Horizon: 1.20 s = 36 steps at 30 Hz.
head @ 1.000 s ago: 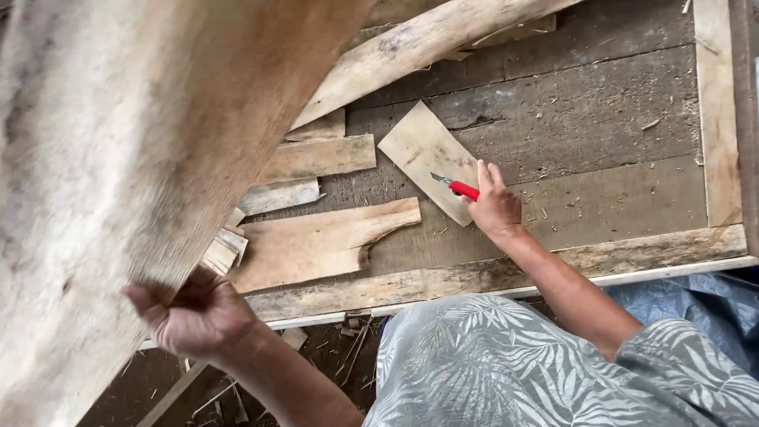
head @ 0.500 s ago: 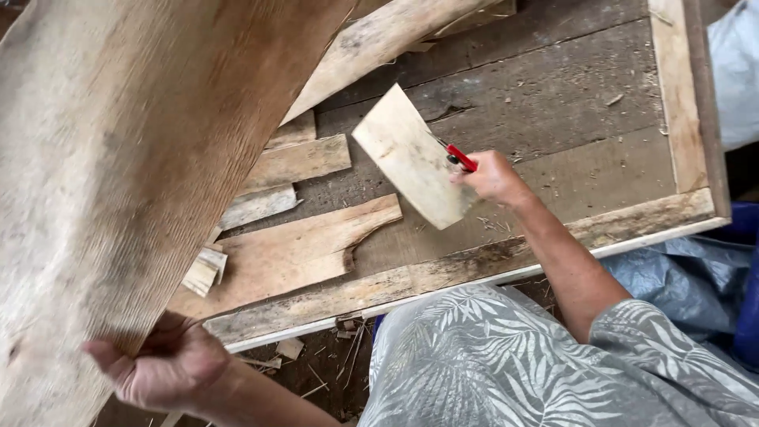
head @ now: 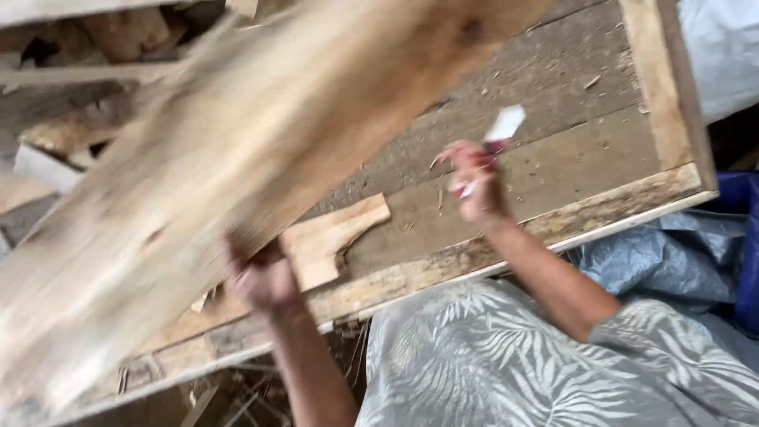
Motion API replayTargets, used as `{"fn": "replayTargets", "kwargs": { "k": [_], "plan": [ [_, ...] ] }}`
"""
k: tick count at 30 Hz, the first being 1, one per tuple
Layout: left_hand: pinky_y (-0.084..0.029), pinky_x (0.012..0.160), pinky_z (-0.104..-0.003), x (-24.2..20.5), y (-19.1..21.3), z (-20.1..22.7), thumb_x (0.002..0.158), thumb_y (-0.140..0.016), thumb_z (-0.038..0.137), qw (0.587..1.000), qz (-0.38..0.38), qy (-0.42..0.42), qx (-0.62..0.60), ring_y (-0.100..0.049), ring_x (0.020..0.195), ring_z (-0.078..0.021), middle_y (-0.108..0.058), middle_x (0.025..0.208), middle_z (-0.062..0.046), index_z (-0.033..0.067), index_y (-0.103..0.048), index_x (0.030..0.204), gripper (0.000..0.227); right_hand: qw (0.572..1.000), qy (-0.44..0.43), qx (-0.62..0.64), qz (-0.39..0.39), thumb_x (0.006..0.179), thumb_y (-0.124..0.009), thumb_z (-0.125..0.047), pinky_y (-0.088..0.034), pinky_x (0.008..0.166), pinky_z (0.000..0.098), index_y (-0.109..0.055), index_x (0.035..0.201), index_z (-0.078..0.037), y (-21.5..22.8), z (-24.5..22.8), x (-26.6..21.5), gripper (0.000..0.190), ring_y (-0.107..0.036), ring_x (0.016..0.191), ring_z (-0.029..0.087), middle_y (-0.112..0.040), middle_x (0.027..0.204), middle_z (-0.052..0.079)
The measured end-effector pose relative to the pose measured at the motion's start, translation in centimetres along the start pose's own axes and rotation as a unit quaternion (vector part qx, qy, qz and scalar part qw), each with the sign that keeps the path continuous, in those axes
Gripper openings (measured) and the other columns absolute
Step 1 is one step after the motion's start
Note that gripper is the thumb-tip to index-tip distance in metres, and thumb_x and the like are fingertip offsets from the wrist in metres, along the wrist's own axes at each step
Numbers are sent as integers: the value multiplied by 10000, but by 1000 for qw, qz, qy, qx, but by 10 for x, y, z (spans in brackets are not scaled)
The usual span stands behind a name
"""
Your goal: Sorting through various wood scraps, measuring them against a frame, and trimming them to size using a utility knife.
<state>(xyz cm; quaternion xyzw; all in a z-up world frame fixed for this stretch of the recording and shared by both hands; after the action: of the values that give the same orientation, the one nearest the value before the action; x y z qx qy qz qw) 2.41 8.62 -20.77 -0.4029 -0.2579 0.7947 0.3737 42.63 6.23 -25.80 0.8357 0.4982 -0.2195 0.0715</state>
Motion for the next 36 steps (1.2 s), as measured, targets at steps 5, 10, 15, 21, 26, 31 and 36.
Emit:
{"fn": "replayTargets", "kwargs": {
  "k": [5, 10, 15, 21, 26, 31, 36],
  "plan": [
    [-504, 1108, -613, 11, 33, -131, 987, -673, 272, 983, 1, 177, -55, -697, 1186, -320, -729, 1247, -170, 55, -714, 1231, 329, 972, 59, 190, 123, 931, -532, -671, -389, 516, 178, -621, 1299, -281, 89, -27, 28, 544, -462, 508, 16, -768, 1150, -23],
    [-537, 1051, -618, 11, 87, -225, 1004, -659, 290, 966, -2, 254, -52, -682, 1200, -344, -718, 1276, -161, 90, -712, 1254, 325, 941, 71, 186, 274, 933, -816, -376, -451, 469, 257, -555, 1130, -241, 157, 34, 80, 354, -505, 478, 103, -661, 939, -19],
    [-571, 1030, -554, 9, 153, -266, 984, -708, 301, 957, 35, 287, -9, -704, 1168, -296, -733, 1254, -134, 109, -719, 1234, 315, 933, 32, 193, 301, 934, -848, -79, -500, 482, 250, -493, 1153, -199, 200, 95, 109, 433, -544, 528, 101, -591, 921, -19],
    [-541, 527, -305, -88, 71, -189, 1043, -509, 549, 856, 34, 404, 321, -775, 809, -289, -780, 955, -131, 110, -679, 1158, 484, 926, -7, 191, 324, 922, -849, -56, -500, 484, 257, -453, 1150, -132, 198, 107, 102, 463, -552, 527, 98, -546, 873, -4],
    [-300, 1188, -603, -61, -51, -179, 1018, -669, 320, 609, -293, -174, 716, -459, 1385, -519, -647, 1368, -245, 158, -572, 1483, 502, 942, -16, 97, 319, 939, -818, -72, -541, 433, 266, -446, 1152, -69, 202, 103, 107, 429, -580, 511, 99, -548, 811, 29],
    [3, 1243, -645, -1, -64, -294, 1039, -411, 655, 375, -356, -177, 838, -99, 1571, -440, -285, 1691, -141, 227, -339, 1632, 735, 950, -14, 16, 313, 943, -798, -102, -568, 392, 275, -479, 1138, -56, 202, 90, 106, 377, -621, 473, 116, -583, 762, 46],
    [110, 1224, -676, 15, -50, -328, 1012, -192, 728, 282, -381, -107, 874, 26, 1595, -408, -125, 1757, -63, 293, -147, 1685, 802, 939, 20, -137, 316, 1024, -688, -192, -543, 342, 240, -473, 1135, -68, 174, 26, 59, 272, -641, 467, 115, -678, 800, 94]
  ]
}}
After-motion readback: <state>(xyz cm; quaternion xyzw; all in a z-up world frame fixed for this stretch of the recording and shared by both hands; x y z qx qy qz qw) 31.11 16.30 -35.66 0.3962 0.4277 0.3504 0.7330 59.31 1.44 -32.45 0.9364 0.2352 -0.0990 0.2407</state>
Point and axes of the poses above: each hand's wrist, its own x-axis towards the middle knuckle, its own y-axis out of the back of the hand, z = x × y, the point moved 7 cm from there along x, towards the middle knuckle
